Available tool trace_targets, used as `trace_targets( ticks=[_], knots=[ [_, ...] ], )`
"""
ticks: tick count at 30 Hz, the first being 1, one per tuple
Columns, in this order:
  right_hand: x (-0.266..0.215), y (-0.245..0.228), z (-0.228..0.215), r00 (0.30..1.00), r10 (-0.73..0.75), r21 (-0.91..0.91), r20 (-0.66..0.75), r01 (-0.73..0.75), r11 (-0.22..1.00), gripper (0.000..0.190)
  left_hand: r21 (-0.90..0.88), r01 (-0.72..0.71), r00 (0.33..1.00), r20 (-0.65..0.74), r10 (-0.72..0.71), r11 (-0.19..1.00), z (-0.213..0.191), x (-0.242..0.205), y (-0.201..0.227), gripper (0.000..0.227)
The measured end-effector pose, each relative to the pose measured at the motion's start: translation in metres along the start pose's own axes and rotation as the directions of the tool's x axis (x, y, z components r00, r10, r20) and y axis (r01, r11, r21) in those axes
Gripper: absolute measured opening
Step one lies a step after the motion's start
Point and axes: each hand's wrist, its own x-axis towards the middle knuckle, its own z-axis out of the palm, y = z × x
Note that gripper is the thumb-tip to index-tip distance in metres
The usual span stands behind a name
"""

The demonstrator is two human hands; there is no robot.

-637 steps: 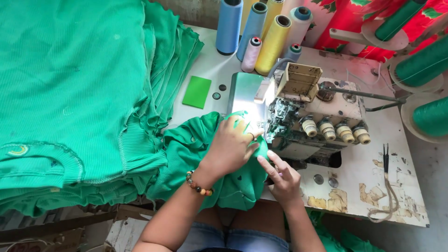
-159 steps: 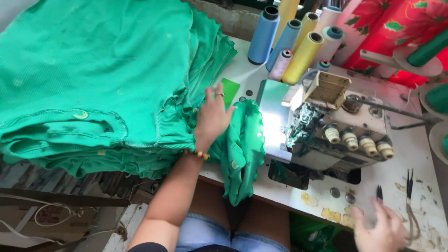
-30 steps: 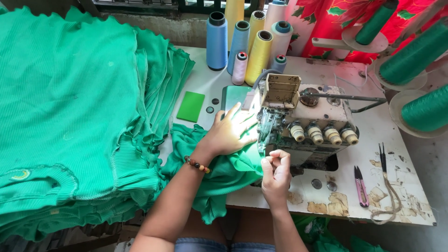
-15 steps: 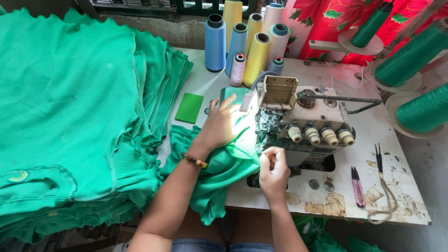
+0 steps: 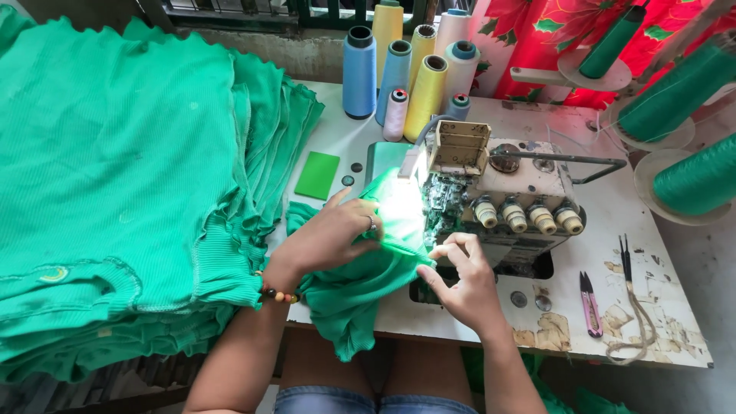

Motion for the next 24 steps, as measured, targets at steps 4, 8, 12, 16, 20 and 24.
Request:
trace_targets(
  ticks=[4, 8, 12, 16, 20, 24],
  knots=[
    [0.006, 0.003, 0.006, 0.996, -0.086, -0.050, -0.038, 0.084, 0.995, 0.024, -0.026, -0.066, 0.992, -0.113, 0.063, 0.997, 0.004, -0.002, 0.006, 0.021],
    [0.016, -0.012, 0.013, 0.972, -0.225, -0.036, -0.071, 0.223, 0.974, 0.025, -0.020, -0.190, 0.949, -0.260, 0.179, 0.982, -0.007, -0.003, 0.039, 0.016],
    [0.015, -0.016, 0.036, 0.910, -0.344, 0.054, -0.231, 0.365, 0.929, 0.012, 0.021, -0.226, 0.920, -0.324, 0.221, 0.974, -0.009, 0.001, 0.055, 0.015],
    [-0.009, -0.027, 0.034, 0.885, -0.209, 0.060, -0.416, 0.256, 0.965, 0.003, 0.018, -0.174, 0.948, -0.269, 0.172, 0.985, 0.007, -0.007, 0.059, 0.042],
    [-0.042, -0.012, 0.030, 0.968, 0.154, 0.537, -0.197, -0.025, 0.843, 0.018, 0.402, -0.087, 0.984, -0.107, 0.141, 0.912, 0.053, -0.021, 0.053, 0.074],
    [-0.054, 0.011, 0.023, 0.996, -0.008, 0.618, -0.091, 0.062, 0.784, 0.022, 0.359, 0.022, 0.996, -0.090, 0.011, 0.933, 0.060, -0.031, 0.041, 0.080]
  ],
)
